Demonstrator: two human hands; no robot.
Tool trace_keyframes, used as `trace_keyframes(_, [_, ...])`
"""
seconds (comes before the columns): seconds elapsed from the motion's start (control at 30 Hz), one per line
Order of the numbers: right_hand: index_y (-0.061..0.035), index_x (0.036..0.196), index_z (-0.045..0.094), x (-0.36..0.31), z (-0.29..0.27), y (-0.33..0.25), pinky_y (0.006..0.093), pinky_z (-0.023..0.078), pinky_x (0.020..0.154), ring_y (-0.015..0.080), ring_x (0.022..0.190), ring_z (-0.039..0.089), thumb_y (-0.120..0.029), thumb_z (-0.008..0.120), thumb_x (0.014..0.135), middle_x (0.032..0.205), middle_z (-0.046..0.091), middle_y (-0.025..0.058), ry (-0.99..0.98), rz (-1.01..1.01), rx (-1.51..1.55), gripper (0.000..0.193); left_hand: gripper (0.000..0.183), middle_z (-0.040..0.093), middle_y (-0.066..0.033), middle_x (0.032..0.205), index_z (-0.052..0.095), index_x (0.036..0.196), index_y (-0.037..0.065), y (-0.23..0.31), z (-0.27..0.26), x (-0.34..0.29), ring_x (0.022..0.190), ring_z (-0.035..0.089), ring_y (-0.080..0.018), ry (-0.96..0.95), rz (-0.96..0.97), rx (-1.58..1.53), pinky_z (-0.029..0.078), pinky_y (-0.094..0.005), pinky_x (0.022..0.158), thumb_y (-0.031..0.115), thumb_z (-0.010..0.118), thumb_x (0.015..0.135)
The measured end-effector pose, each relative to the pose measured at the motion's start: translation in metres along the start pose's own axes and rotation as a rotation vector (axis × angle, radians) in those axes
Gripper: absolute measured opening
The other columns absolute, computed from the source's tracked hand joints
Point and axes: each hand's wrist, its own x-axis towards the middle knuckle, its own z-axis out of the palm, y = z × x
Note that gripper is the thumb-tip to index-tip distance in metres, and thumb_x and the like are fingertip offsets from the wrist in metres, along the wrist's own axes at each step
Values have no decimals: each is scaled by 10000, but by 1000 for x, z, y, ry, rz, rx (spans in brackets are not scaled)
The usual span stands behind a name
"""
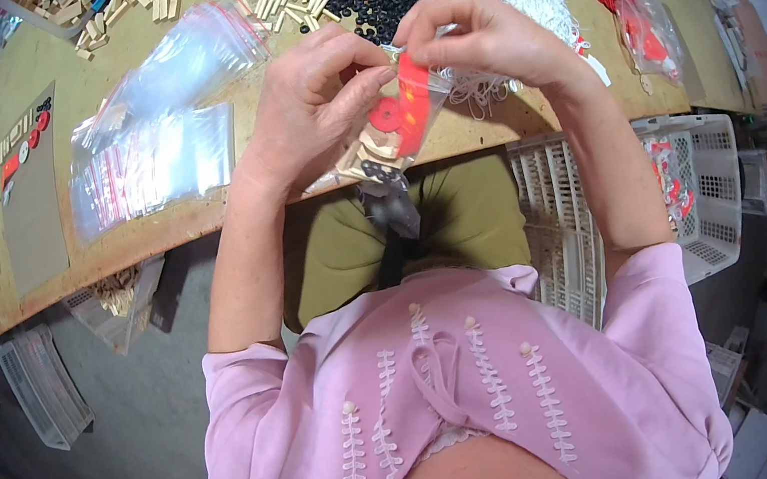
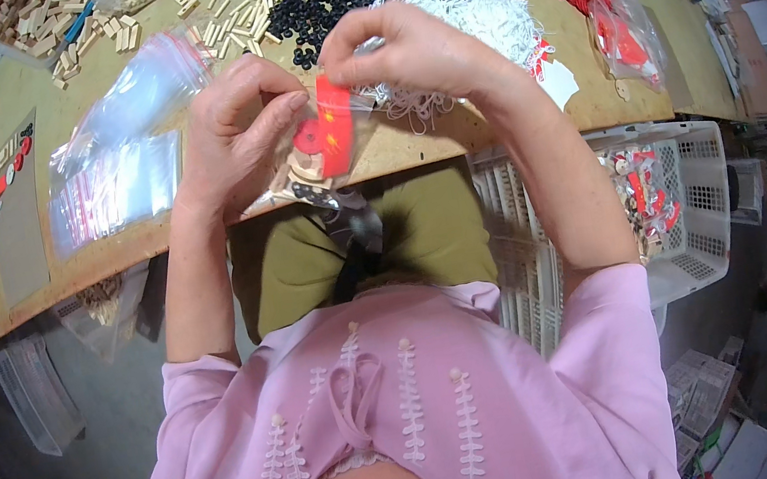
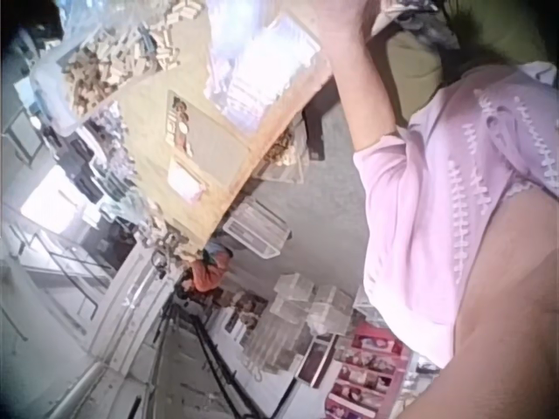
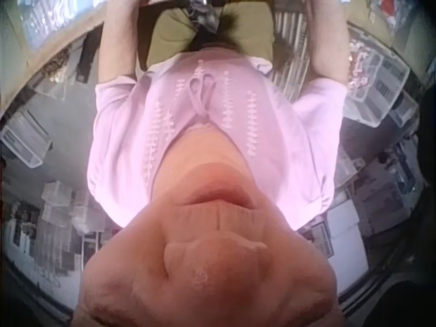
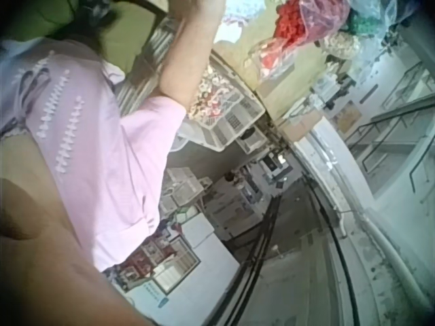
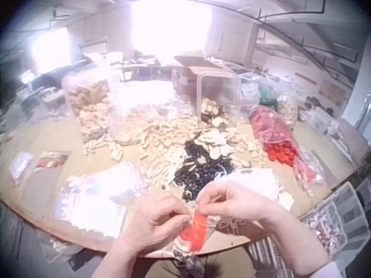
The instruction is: The person assembles small craft kits by placing wooden pieces, black beads, and white strings into clear plastic bags, then adding a red flag sticker and sealing each bag. The process repeats with multiple bags.
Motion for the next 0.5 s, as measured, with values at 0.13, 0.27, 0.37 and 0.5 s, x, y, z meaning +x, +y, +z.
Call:
trace_keyframes(0.13, [-12, 1033, 743, -2, 14, -2, 236, 498, 797, 74, 850, 611, -170, 711, 961, 965, 709, -11, -93, 95, 40, 177, 95, 636, -96, 824, 704, 925, 31, -1, 3, 0, 763, 640, -250, -3, 28, 49, 515, -350, 675, 103, 740, 875])
trace_keyframes(0.27, [-11, 1126, 751, -4, 12, 0, 228, 505, 784, 56, 847, 620, -235, 718, 979, 978, 733, 1, -4, 134, 195, 269, 83, 638, -97, 825, 708, 916, 32, -4, 2, 0, 757, 644, -255, 60, 17, 67, 517, -354, 670, 92, 743, 872])
trace_keyframes(0.37, [-17, 1055, 757, -8, 11, -2, 228, 503, 771, 59, 838, 625, -206, 747, 961, 946, 726, -1, -62, 155, 198, 212, 77, 637, -99, 820, 709, 913, 30, 0, 3, 1, 754, 645, -258, 73, 22, 80, 517, -354, 671, 91, 738, 874])
trace_keyframes(0.5, [1, 1027, 738, -12, 16, -7, 236, 504, 794, 75, 863, 626, -173, 767, 939, 982, 714, 9, -10, 130, 43, 197, 77, 636, -98, 804, 711, 910, 26, 0, 3, 1, 749, 642, -253, 89, 23, 85, 512, -349, 666, 92, 733, 877])
